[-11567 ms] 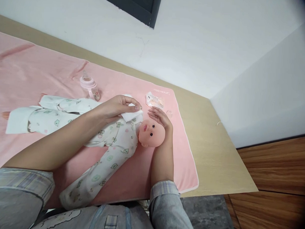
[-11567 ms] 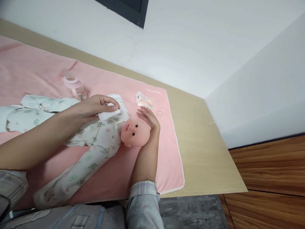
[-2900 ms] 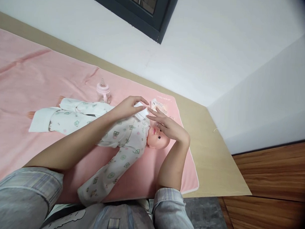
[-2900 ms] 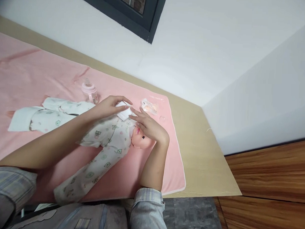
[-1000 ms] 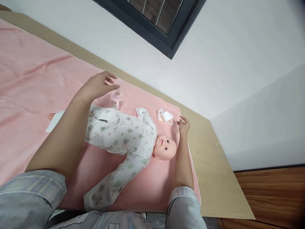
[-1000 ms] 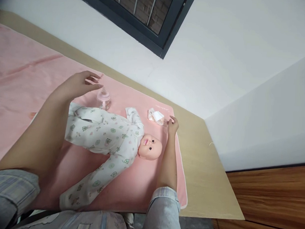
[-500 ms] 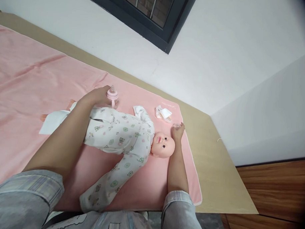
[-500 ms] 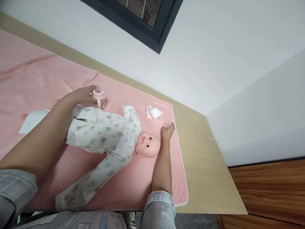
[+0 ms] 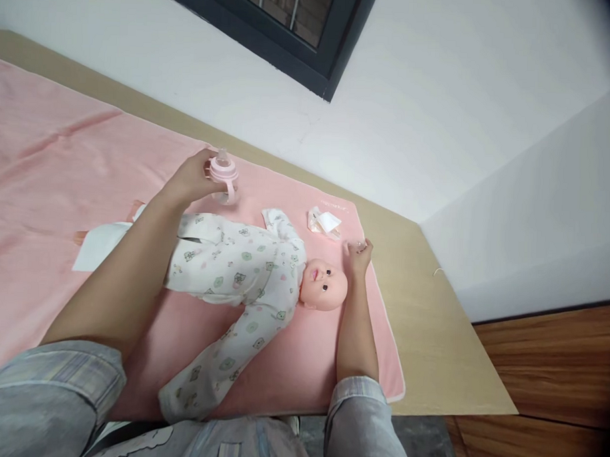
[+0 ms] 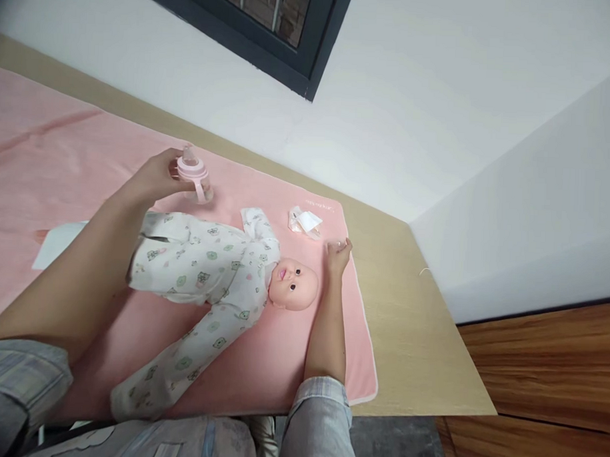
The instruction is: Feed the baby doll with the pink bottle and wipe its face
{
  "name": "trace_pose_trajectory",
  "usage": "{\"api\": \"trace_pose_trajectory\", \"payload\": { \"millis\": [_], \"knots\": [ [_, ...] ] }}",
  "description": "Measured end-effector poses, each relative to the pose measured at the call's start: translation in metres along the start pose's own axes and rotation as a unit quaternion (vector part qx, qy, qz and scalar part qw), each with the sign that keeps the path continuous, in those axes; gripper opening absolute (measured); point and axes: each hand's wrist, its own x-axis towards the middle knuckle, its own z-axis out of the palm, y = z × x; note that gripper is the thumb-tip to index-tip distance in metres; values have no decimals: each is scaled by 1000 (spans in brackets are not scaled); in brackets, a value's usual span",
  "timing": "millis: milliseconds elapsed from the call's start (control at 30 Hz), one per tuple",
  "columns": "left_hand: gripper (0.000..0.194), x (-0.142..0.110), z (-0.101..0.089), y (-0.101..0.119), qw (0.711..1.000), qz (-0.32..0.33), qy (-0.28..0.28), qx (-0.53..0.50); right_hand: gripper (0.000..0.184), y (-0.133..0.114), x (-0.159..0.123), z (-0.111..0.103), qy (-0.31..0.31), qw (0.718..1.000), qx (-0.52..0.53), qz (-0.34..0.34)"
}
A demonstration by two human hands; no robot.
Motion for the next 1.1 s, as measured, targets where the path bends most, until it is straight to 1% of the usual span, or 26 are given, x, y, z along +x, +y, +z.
{"api": "trace_pose_trajectory", "payload": {
  "millis": [67, 133, 233, 300, 400, 500, 567, 633, 700, 800, 867, 967, 1000, 1100],
  "knots": [
    [71, -7, 6, 18, 995, 21, -11, -99, 75, -16, 0, -5, 3, 999, 47, -2],
    [73, -14, 14, 37, 985, 34, -38, -163, 73, -38, -2, -10, -2, 995, 93, -21],
    [75, -27, 30, 62, 976, 56, -77, -194, 71, -80, -12, -19, -41, 983, 165, -77],
    [74, -39, 40, 76, 978, 79, -97, -165, 71, -110, -26, -24, -78, 969, 199, -125],
    [70, -59, 52, 95, 982, 117, -131, -71, 70, -153, -56, -31, -129, 947, 223, -192],
    [70, -78, 60, 110, 977, 142, -161, 5, 72, -183, -87, -33, -161, 931, 226, -237],
    [70, -87, 64, 117, 973, 156, -169, 33, 74, -192, -101, -32, -192, 922, 219, -254],
    [68, -92, 67, 121, 970, 171, -167, 48, 75, -196, -110, -31, -228, 913, 211, -264],
    [65, -94, 69, 123, 969, 178, -164, 58, 72, -197, -115, -29, -259, 906, 197, -270],
    [67, -96, 69, 124, 970, 176, -154, 72, 67, -198, -121, -29, -300, 898, 177, -268],
    [70, -96, 69, 124, 971, 178, -139, 80, 73, -198, -124, -28, -323, 894, 173, -259],
    [71, -98, 70, 122, 969, 196, -116, 98, 89, -200, -130, -26, -336, 892, 173, -246],
    [71, -99, 71, 122, 967, 204, -109, 107, 90, -201, -132, -25, -335, 894, 173, -245],
    [69, -101, 74, 121, 960, 223, -90, 141, 87, -202, -136, -24, -319, 901, 167, -243]
  ]
}}
